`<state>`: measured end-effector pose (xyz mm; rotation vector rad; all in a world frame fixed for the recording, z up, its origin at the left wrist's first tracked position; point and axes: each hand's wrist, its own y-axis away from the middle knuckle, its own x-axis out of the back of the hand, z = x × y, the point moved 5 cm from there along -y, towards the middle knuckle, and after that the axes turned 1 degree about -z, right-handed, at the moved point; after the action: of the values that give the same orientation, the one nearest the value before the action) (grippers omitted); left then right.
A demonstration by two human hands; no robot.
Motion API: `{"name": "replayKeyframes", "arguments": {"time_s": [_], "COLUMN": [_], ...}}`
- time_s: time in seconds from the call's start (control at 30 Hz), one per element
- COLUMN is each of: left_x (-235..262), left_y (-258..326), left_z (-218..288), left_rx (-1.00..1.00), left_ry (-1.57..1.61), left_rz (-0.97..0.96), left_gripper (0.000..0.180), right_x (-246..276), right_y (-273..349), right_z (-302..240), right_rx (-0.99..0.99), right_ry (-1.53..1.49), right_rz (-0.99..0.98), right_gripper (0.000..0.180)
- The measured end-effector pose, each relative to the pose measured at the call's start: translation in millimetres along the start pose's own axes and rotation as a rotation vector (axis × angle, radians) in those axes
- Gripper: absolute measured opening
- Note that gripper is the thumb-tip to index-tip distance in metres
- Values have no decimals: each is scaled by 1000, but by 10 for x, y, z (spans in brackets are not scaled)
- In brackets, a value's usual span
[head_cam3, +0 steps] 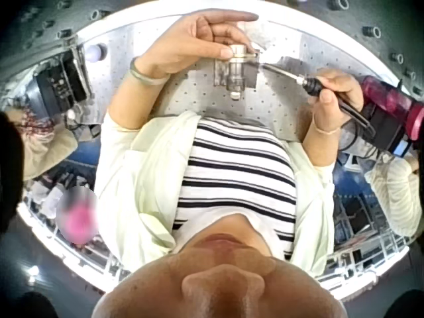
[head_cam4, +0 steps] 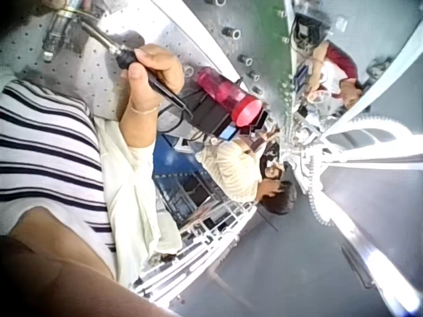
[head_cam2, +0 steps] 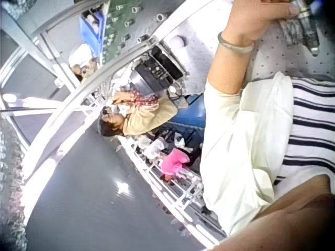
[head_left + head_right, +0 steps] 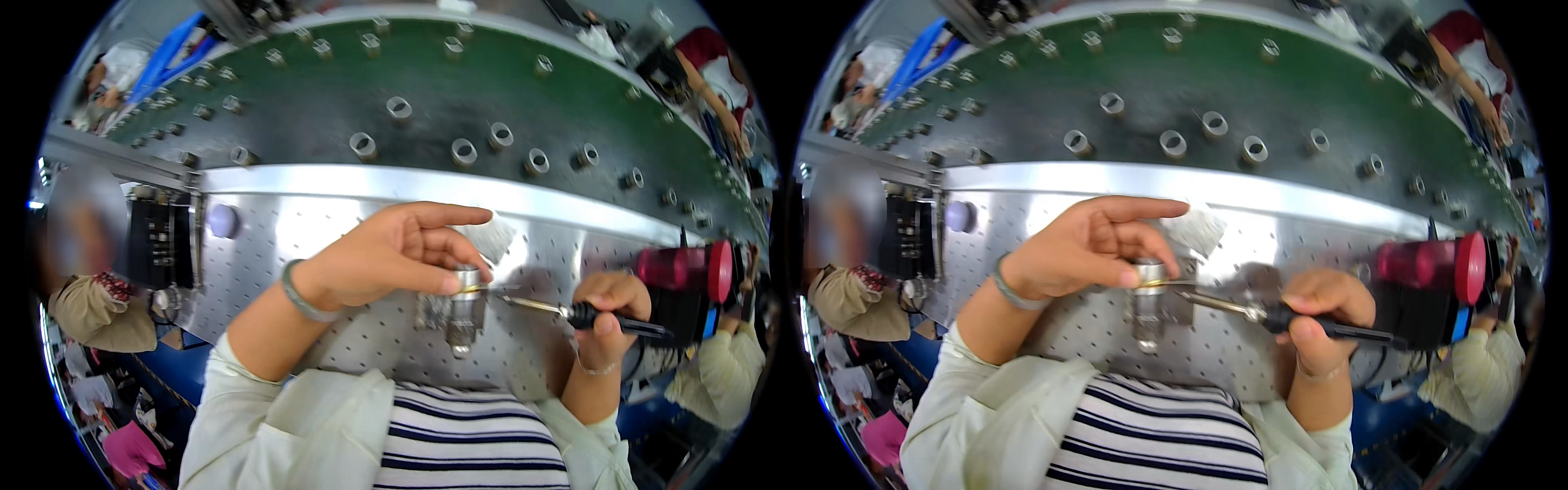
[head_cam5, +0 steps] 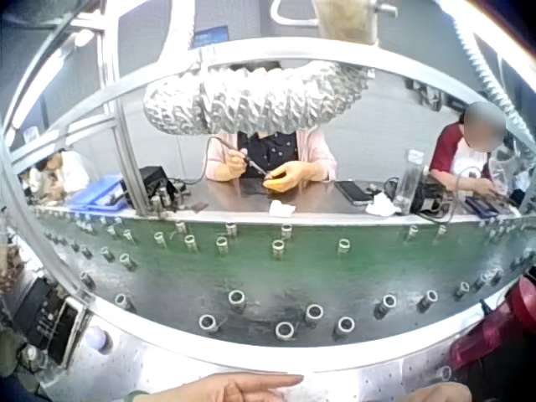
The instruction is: The person uses a soldering iron to apply solder to small cylindrical metal components held in a fixture on a rotating assembly line. They repeatedly pick up components, solder them, and place them back onto the conveyor belt.
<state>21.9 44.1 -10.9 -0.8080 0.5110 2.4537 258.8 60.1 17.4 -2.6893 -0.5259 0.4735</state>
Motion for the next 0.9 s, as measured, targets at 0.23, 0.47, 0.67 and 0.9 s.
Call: {"name": "replayKeyframes", "arguments": {"time_s": [0.23, 0.47, 0.67, 0.9], "left_x": [1164, 2104, 967, 1072], "left_y": [194, 681, -125, -352], "left_z": [1184, 1779, 1281, 1136], "left_rx": [-482, -251, -528, -304], "left_ry": [-1121, -1790, -1686, -1417], "left_rz": [804, 1225, 601, 569], "left_gripper": [47, 35, 39, 27], "right_x": [105, 65, 123, 80], "right_y": [37, -1, 23, -16], "right_z": [-21, 17, 23, 15], "right_rx": [-43, -123, -185, -159], "right_ry": [-8, -14, 27, -22], "right_rz": [141, 125, 170, 133], "right_gripper": [25, 25, 22, 22]}}
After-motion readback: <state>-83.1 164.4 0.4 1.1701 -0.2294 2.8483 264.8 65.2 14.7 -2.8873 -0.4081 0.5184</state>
